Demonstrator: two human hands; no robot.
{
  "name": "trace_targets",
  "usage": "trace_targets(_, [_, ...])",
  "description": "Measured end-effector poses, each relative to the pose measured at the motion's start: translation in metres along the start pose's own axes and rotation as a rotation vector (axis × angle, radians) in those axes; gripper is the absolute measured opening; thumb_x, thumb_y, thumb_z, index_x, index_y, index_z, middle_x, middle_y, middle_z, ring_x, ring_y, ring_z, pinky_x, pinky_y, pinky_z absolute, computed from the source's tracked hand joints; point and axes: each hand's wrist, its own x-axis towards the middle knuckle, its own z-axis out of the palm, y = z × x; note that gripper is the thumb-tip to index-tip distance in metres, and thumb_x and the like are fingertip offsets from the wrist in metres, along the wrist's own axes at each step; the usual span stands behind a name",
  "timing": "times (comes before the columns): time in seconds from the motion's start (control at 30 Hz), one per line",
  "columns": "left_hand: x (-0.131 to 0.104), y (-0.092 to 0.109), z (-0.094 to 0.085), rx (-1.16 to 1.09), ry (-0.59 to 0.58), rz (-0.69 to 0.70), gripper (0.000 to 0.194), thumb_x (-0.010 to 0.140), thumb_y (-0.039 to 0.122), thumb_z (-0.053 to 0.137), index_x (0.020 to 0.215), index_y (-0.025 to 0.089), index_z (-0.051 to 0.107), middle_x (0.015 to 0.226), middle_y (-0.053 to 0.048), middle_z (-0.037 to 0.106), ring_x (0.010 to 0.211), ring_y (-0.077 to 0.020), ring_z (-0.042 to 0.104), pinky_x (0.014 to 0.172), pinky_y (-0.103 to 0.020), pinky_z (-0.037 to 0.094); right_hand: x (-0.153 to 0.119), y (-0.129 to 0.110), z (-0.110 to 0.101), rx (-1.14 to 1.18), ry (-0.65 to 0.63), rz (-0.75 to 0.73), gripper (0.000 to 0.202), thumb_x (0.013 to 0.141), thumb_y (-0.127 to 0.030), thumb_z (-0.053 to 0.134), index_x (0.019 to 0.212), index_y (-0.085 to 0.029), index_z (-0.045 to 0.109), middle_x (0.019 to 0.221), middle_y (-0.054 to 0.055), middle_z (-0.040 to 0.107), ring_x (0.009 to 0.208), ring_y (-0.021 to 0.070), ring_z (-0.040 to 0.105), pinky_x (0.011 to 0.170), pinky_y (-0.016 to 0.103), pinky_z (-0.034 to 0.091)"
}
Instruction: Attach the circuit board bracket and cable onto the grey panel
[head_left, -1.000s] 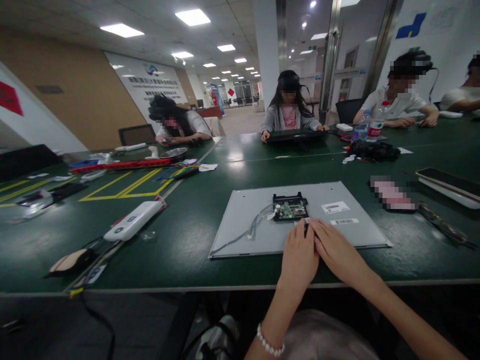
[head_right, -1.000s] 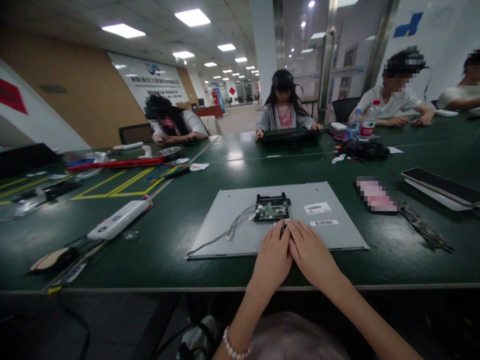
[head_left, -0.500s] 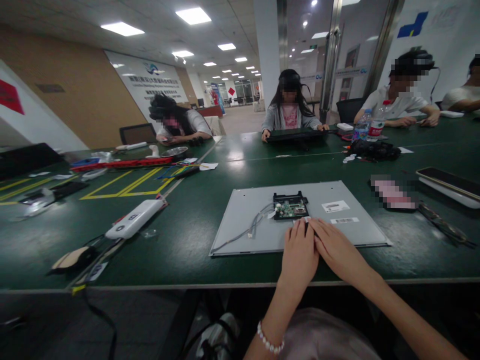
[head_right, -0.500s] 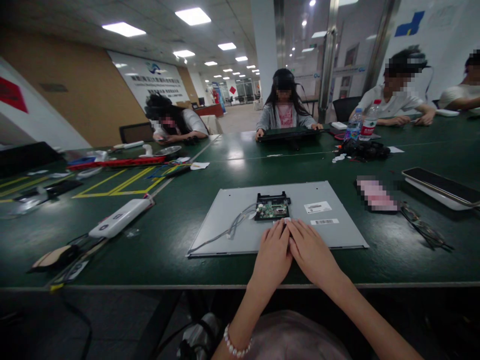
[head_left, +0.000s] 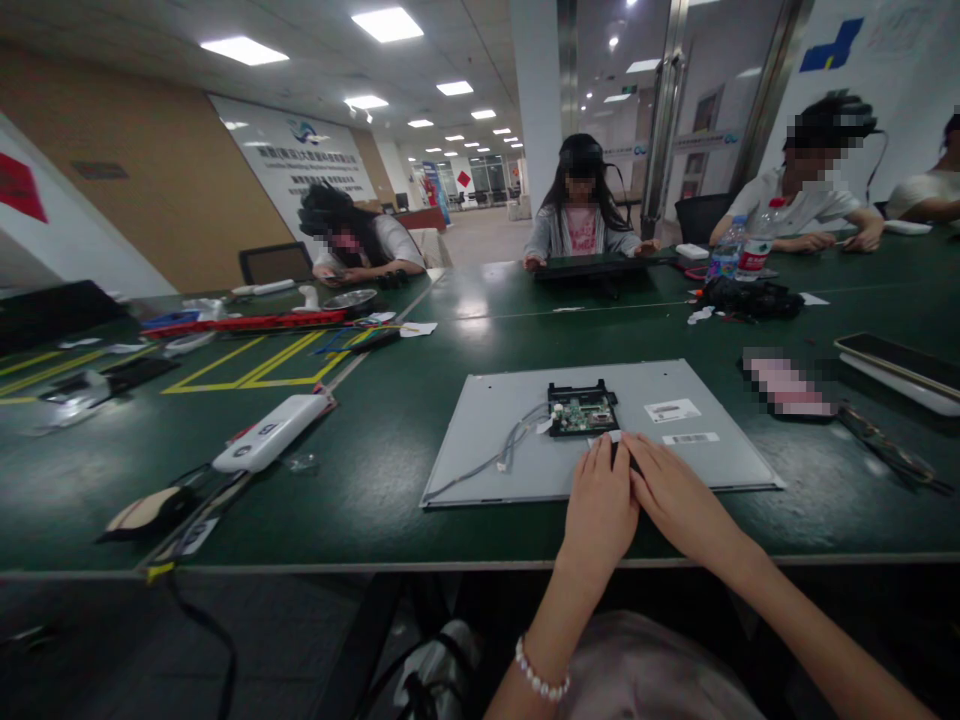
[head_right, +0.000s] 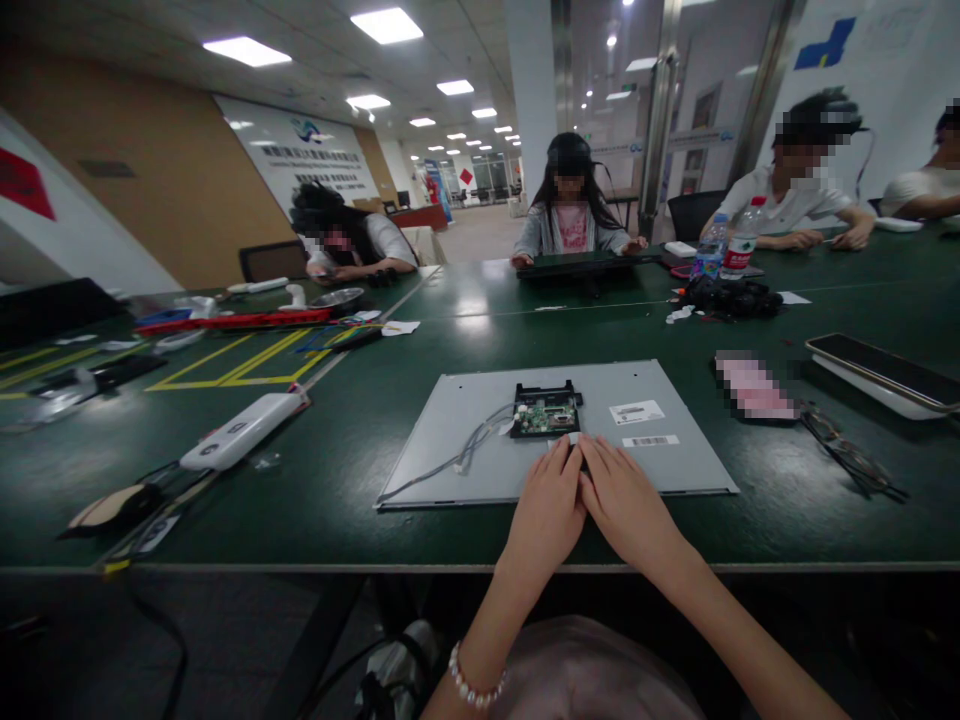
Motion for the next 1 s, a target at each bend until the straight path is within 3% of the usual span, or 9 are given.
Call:
trace_targets(0.53, [-0.0006, -0.0003, -0.0021, -0.056, 0.03, -0.024, 0.048, 0.089, 0.012, 0.044, 0.137, 0.016, 0.044, 0.138, -0.014, 0.049, 0.125, -0.0236, 0.05, 0.106, -0.039, 0.039, -0.0005, 0.0004, -0.0001, -0.002, -0.003, 0.024, 0.048, 0.099, -0.029, 0.032, 0.142, -0.012, 0.041, 0.14, 0.017, 0.053, 0.131, 0.0273, 0.047, 0.108, 0.049, 0.04])
trace_targets(0.77, [-0.0008, 0.0011, -0.004, -0.05, 0.014, -0.032, 0.048, 0.09, 0.013, 0.044, 0.137, 0.015, 0.044, 0.135, -0.013, 0.051, 0.122, -0.0239, 0.051, 0.105, -0.037, 0.04, -0.0011, 0.0001, -0.0021, -0.001, -0.013, 0.034, 0.048, 0.099, -0.029, 0.033, 0.142, -0.011, 0.042, 0.143, 0.015, 0.05, 0.139, 0.0279, 0.036, 0.111, 0.049, 0.037])
trace_targets(1.0, [-0.0015, 0.0006, -0.0031, -0.032, 0.017, -0.027, 0.047, 0.091, 0.015, 0.043, 0.137, 0.014, 0.045, 0.136, -0.013, 0.051, 0.122, -0.0239, 0.051, 0.106, -0.037, 0.038, 0.0001, -0.0004, -0.0023, 0.002, -0.019, 0.046, 0.048, 0.099, -0.029, 0.033, 0.14, -0.009, 0.045, 0.141, 0.016, 0.052, 0.136, 0.0278, 0.041, 0.111, 0.047, 0.037])
